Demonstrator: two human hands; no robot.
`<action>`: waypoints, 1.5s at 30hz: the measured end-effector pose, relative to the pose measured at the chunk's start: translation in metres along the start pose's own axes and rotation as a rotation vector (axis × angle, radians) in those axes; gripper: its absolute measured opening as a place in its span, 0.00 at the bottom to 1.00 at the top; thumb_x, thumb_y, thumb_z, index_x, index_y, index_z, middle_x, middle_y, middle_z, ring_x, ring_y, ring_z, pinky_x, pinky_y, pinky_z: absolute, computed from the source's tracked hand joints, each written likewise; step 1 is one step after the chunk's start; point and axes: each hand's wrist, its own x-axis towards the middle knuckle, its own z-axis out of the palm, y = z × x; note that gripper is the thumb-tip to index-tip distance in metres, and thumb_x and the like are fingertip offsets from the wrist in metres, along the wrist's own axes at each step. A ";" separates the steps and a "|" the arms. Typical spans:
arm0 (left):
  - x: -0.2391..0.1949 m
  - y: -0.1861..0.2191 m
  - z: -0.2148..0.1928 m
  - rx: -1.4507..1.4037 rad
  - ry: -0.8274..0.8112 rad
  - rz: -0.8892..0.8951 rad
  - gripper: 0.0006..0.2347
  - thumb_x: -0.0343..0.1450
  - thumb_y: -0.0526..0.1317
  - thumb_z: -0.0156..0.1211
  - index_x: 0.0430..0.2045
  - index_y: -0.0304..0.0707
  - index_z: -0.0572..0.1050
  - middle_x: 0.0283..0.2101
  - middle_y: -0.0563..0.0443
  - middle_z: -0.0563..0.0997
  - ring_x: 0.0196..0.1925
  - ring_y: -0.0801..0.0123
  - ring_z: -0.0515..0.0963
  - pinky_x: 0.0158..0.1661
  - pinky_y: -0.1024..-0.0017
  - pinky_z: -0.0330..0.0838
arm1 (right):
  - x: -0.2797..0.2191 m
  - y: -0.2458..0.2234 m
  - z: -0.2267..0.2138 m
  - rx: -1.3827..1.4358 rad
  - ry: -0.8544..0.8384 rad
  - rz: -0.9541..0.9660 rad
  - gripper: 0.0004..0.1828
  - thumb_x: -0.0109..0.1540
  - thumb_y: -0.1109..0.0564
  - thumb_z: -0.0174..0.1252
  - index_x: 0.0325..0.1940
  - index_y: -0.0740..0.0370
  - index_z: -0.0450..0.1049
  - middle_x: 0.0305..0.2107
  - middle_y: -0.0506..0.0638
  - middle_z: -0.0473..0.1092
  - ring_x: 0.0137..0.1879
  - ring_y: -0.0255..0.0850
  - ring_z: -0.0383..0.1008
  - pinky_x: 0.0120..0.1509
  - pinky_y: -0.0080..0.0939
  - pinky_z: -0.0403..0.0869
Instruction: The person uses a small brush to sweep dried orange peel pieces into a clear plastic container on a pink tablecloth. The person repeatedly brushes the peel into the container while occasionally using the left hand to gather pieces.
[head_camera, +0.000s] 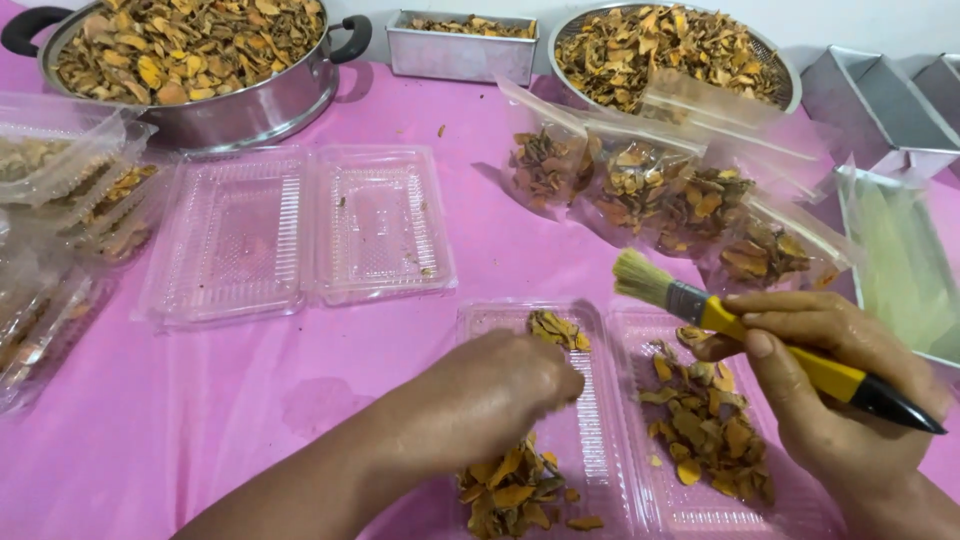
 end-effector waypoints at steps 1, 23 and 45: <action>-0.001 0.001 0.000 0.004 0.003 0.004 0.20 0.74 0.26 0.55 0.10 0.44 0.61 0.16 0.61 0.59 0.18 0.79 0.62 0.23 0.81 0.68 | 0.002 -0.004 0.001 -0.002 0.004 -0.004 0.03 0.66 0.69 0.56 0.39 0.75 0.74 0.45 0.68 0.76 0.46 0.51 0.80 0.59 0.45 0.77; -0.006 0.015 -0.016 0.016 -0.462 -0.242 0.03 0.69 0.34 0.55 0.27 0.34 0.75 0.29 0.47 0.75 0.32 0.58 0.73 0.31 0.58 0.66 | 0.009 -0.005 0.002 0.339 -0.028 0.327 0.08 0.63 0.66 0.56 0.37 0.78 0.74 0.38 0.69 0.75 0.31 0.54 0.81 0.41 0.43 0.86; -0.005 0.044 -0.033 -0.056 -0.537 -0.209 0.06 0.69 0.30 0.50 0.20 0.34 0.73 0.25 0.51 0.71 0.26 0.64 0.67 0.26 0.65 0.60 | 0.011 -0.003 0.000 0.378 -0.032 0.296 0.06 0.62 0.67 0.56 0.38 0.78 0.74 0.38 0.71 0.75 0.30 0.54 0.80 0.42 0.44 0.87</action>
